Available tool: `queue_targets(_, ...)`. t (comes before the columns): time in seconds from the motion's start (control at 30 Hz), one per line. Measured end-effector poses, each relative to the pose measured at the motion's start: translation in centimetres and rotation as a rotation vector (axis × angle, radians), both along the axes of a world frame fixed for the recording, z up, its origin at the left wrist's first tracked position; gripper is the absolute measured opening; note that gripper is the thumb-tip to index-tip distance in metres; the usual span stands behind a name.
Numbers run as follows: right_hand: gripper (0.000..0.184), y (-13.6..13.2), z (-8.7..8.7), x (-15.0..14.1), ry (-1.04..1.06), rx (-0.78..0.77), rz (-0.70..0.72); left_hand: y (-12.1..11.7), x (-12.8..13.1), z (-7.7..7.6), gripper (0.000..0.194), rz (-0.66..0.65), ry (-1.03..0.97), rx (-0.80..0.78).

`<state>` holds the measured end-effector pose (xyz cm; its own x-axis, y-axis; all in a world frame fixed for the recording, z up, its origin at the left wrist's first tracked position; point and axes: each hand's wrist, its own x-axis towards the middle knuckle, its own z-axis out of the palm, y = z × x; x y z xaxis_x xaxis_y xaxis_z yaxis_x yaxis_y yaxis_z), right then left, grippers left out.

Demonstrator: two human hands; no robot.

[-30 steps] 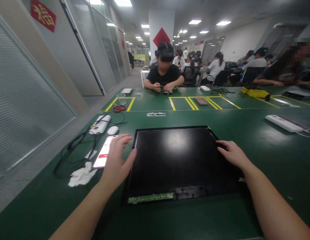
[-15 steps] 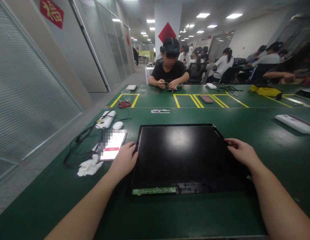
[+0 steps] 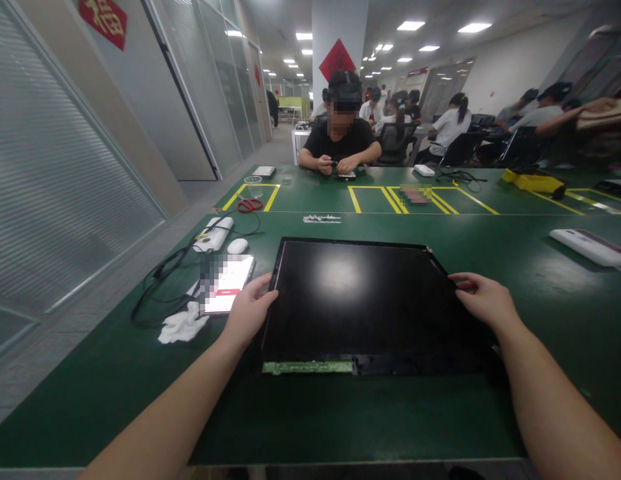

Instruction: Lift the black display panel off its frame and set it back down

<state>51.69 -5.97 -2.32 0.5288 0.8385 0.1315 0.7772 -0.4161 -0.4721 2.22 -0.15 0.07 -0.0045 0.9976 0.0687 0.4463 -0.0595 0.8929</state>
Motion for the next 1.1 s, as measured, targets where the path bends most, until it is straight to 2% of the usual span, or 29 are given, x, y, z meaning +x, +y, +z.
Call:
queue_targets(0.07,0.037,-0.1,0.0,0.0,0.011,0.013,0.014,0.0,0.2,0.0,0.049,0.029,-0.148,-0.081)
queue_targets(0.2,0.036,-0.1,0.1,-0.1,0.036,0.029,0.038,-0.1,0.7,0.6,0.057,0.108,-0.618,-0.316)
queue_targets(0.27,0.035,-0.1,0.1,-0.2,0.050,0.038,0.038,-0.3,0.9,1.2,0.057,0.129,-0.735,-0.369)
queue_targets(0.4,0.034,-0.1,0.0,-0.4,0.046,0.057,0.043,-0.7,1.3,2.3,0.058,0.129,-0.779,-0.428)
queue_targets(0.5,0.035,-0.1,0.0,-0.5,0.040,0.063,0.049,-0.8,1.3,2.6,0.062,0.103,-0.802,-0.459)
queue_targets(0.77,0.035,-0.2,0.2,-0.5,0.056,0.060,0.044,-0.5,1.3,1.9,0.062,0.129,-0.896,-0.455)
queue_targets(0.97,0.036,-0.2,0.1,-0.5,0.062,0.056,0.040,-0.6,1.3,1.9,0.062,0.078,-0.938,-0.469)
queue_targets(1.1,0.035,-0.2,0.0,-0.5,0.056,0.055,0.048,-0.5,1.1,1.6,0.080,0.131,-0.908,-0.471)
